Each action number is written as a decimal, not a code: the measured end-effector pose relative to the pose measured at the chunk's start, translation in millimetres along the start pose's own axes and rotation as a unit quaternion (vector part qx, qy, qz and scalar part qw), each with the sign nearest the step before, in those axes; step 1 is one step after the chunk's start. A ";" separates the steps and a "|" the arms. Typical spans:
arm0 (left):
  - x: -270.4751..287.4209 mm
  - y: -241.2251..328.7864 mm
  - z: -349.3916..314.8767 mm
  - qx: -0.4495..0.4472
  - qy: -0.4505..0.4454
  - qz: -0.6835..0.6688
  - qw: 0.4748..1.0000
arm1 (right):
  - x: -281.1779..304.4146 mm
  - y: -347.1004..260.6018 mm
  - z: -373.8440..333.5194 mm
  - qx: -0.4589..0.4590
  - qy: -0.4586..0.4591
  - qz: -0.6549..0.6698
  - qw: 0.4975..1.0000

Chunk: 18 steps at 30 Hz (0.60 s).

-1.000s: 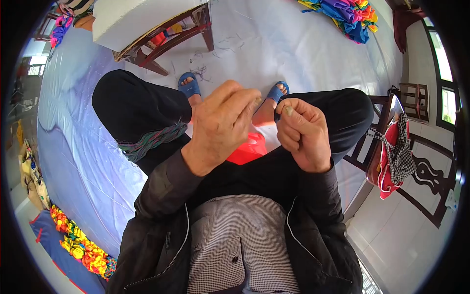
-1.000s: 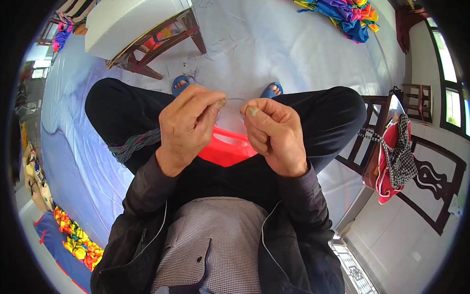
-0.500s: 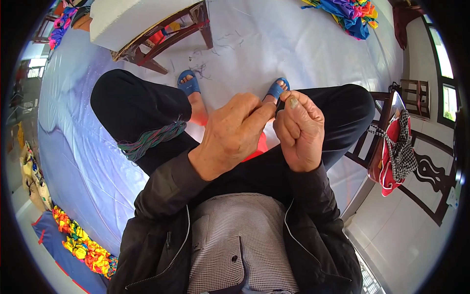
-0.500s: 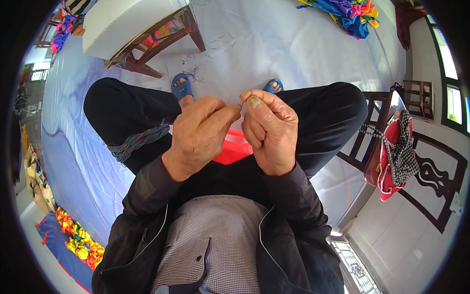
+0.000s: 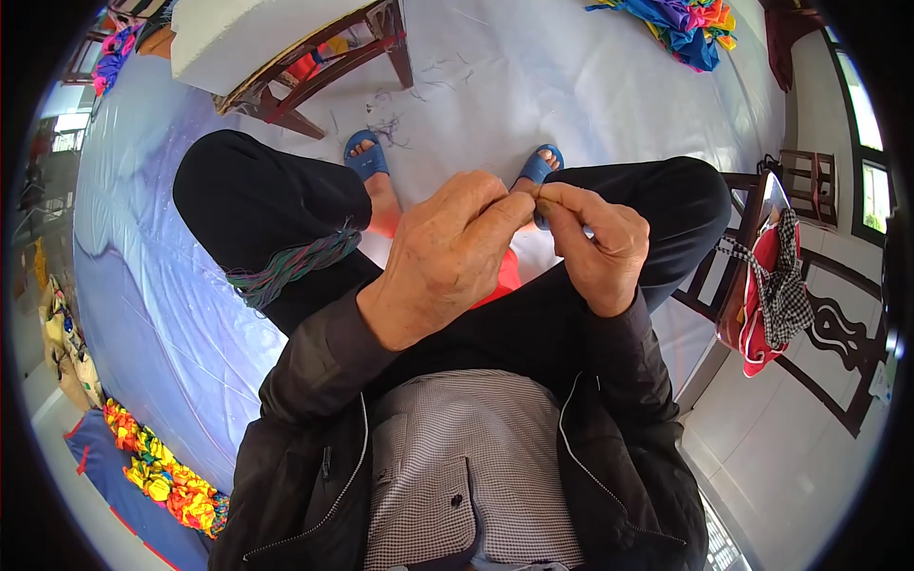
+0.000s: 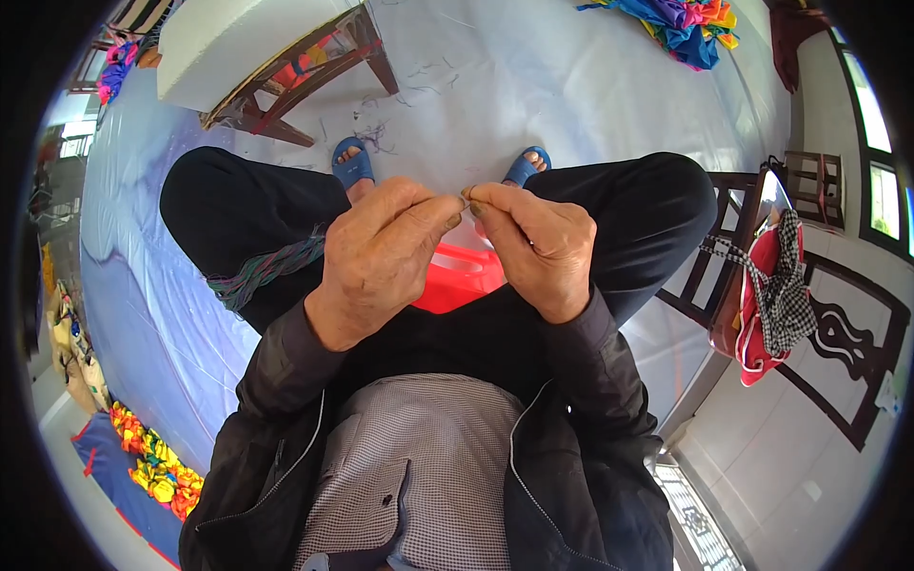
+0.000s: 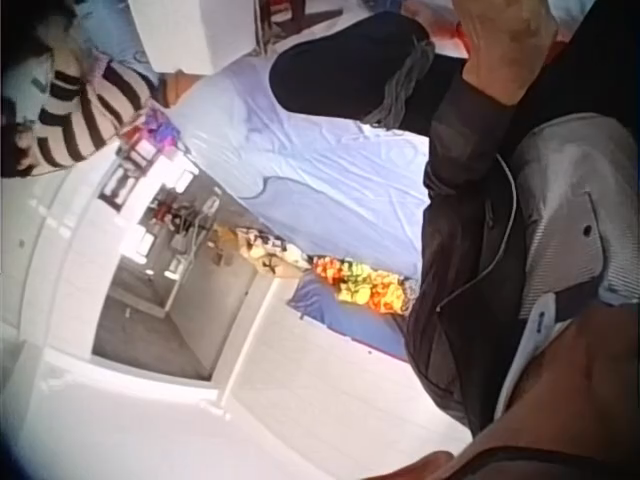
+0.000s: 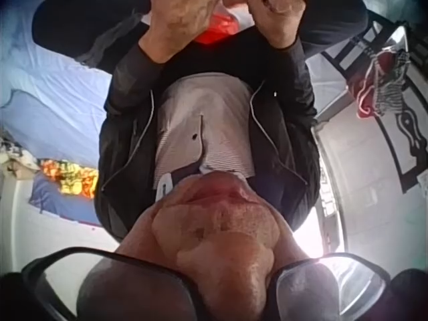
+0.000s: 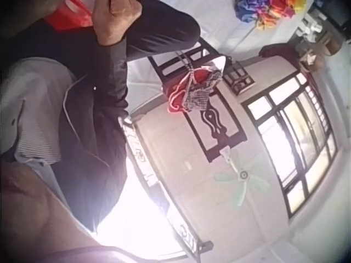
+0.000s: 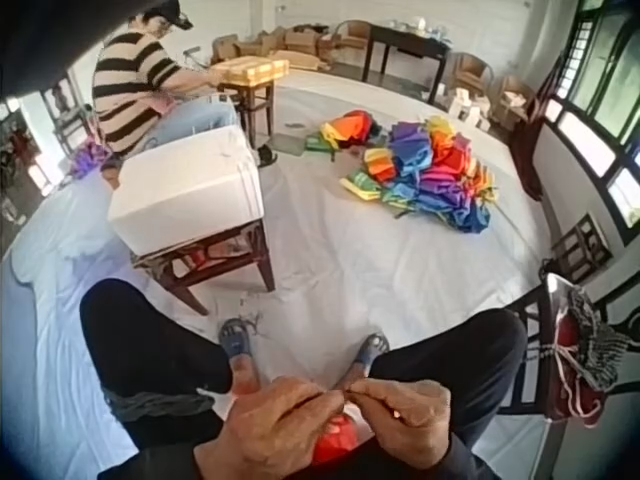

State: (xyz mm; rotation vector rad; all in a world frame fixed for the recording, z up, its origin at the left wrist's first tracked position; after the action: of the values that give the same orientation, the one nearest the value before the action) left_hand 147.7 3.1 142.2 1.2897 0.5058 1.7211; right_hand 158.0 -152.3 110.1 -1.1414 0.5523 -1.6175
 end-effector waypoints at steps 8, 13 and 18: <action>-2.1 -4.3 1.5 0.003 -0.006 -0.005 1.000 | -11.7 -15.9 4.3 0.122 -0.100 -0.062 0.985; -5.8 -17.2 3.6 0.066 -0.043 -0.098 0.992 | -11.8 -3.1 -3.7 -0.025 -0.115 0.011 0.993; -13.1 -24.7 3.1 0.120 -0.096 -0.139 0.978 | -13.3 12.0 -16.8 -0.141 -0.077 0.096 0.982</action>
State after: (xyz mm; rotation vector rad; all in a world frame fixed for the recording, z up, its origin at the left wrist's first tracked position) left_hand 161.4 4.1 117.6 1.4609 0.7579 1.3195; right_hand 149.2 -147.5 87.7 -1.3631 0.7827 -1.3014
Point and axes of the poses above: each hand's wrist, its own z-axis towards the middle knuckle, its own x-axis out of the back of the hand, y = z × x, the point moved 10 cm from there along z, towards the middle knuckle, and after that the axes turned 13 degrees about x, right-handed, at the moved point
